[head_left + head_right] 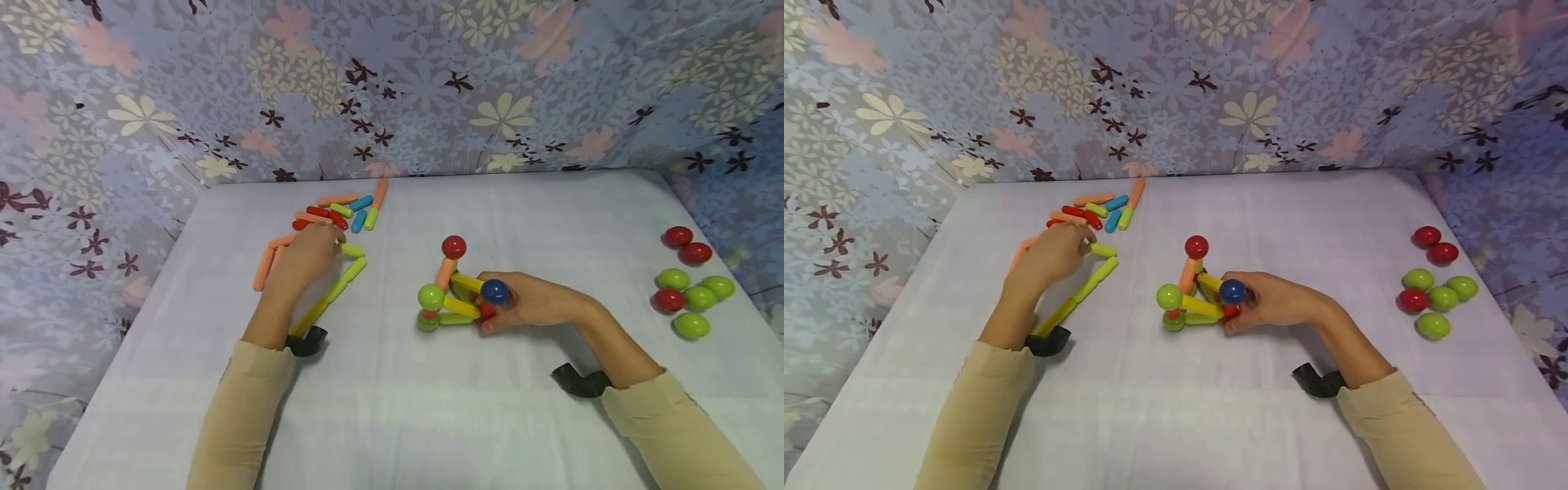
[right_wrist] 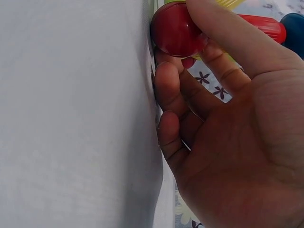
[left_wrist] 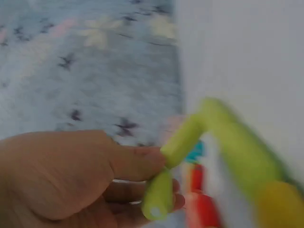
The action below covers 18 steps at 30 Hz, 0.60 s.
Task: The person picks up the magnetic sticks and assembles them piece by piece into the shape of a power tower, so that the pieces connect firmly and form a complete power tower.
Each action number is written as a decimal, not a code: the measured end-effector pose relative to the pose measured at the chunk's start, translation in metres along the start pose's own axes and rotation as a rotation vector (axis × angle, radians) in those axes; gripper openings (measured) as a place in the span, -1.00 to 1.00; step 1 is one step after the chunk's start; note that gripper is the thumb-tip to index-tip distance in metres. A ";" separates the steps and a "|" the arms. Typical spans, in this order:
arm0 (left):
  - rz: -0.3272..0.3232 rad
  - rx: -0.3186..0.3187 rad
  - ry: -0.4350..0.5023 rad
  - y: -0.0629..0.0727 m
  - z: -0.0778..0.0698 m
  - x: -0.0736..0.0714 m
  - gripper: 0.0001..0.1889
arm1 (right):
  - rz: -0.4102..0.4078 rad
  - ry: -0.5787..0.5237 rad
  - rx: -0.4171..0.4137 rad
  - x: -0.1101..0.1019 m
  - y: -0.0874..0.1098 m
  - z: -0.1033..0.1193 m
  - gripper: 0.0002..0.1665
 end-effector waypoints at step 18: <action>-0.010 -0.111 0.986 0.020 -0.106 0.004 -0.69 | -0.001 -0.021 -0.014 0.001 0.000 0.002 -0.57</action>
Point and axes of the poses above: each hand's wrist, its own y-axis away from the middle knuckle, its own x-axis out of the palm, z = x × y, the point moved 8 cm from there along -y, towards the middle knuckle, and after that the axes turned 15 degrees about -z, right-handed, at the moved point
